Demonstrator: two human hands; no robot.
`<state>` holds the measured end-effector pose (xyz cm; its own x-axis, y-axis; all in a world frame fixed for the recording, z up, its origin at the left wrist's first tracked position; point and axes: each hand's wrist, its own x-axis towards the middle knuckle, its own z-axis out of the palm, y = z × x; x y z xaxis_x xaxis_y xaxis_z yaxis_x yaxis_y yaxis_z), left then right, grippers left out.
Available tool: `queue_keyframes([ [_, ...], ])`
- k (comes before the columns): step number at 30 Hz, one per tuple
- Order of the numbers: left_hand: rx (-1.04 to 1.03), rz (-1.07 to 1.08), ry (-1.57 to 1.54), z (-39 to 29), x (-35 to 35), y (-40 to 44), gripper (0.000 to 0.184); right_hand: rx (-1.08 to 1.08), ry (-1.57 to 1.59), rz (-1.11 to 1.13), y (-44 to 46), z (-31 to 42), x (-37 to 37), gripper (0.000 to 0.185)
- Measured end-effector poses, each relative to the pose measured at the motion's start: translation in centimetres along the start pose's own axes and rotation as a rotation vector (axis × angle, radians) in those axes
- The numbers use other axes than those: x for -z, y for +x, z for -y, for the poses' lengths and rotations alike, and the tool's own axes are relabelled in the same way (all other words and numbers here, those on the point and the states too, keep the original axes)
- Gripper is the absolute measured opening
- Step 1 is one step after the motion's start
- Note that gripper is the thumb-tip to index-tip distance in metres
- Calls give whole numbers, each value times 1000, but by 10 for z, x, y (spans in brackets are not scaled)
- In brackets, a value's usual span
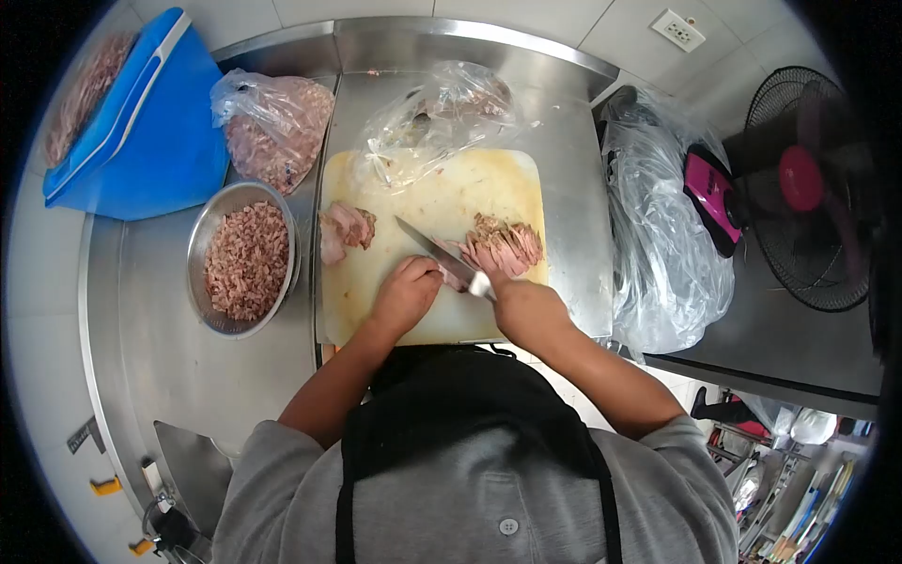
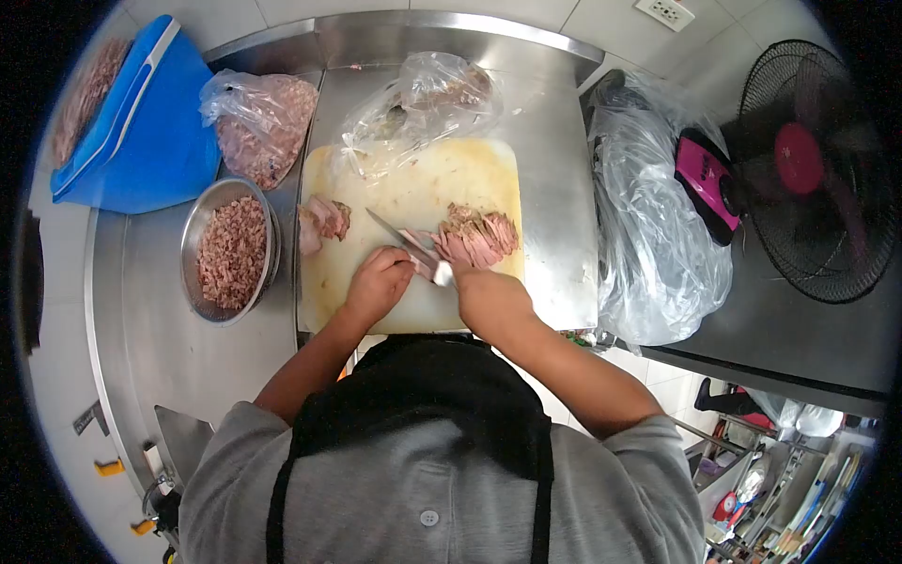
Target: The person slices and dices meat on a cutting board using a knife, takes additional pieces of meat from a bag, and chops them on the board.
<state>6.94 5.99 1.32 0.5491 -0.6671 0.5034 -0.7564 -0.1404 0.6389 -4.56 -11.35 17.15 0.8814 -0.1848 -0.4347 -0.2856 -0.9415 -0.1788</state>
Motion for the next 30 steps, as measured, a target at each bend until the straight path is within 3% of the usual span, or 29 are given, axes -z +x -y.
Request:
queue_keyframes([
  [6, 0, 3, 50, 1, -3, 0, 10, 3, 57, -2, 8, -3, -32, 23],
  [11, -17, -35, 23, 2, -3, -5, 10, 47, 53, -14, -12, 3, 4, 30],
  [13, -26, -26, 50, 0, -2, -3, 9, -20, 28, 101, -14, 2, 2, 26],
  [15, -48, 7, 80, 0, 5, -1, 9, -38, 93, 17, 0, -4, -30, 28],
  [18, -24, 165, 3, 6, 19, -1, 10, 15, 57, 34, 18, 1, -10, 20],
  [20, 83, -43, 325, 23, 42, 3, 13, 21, 52, 12, 7, 4, 6, 19],
  [22, 270, 41, 464, 27, 90, 38, 23, 13, 93, 15, -17, 0, 7, 20],
  [26, 306, 24, 529, 75, 99, 48, 34, -16, 156, 138, -20, -16, -26, 23],
  [28, 395, 293, 423, 75, 105, 57, 41, -59, 191, 99, -20, -22, -30, 24],
  [30, 394, 400, 333, 63, 104, 62, 41, -112, 233, 59, -21, -30, -31, 26],
])
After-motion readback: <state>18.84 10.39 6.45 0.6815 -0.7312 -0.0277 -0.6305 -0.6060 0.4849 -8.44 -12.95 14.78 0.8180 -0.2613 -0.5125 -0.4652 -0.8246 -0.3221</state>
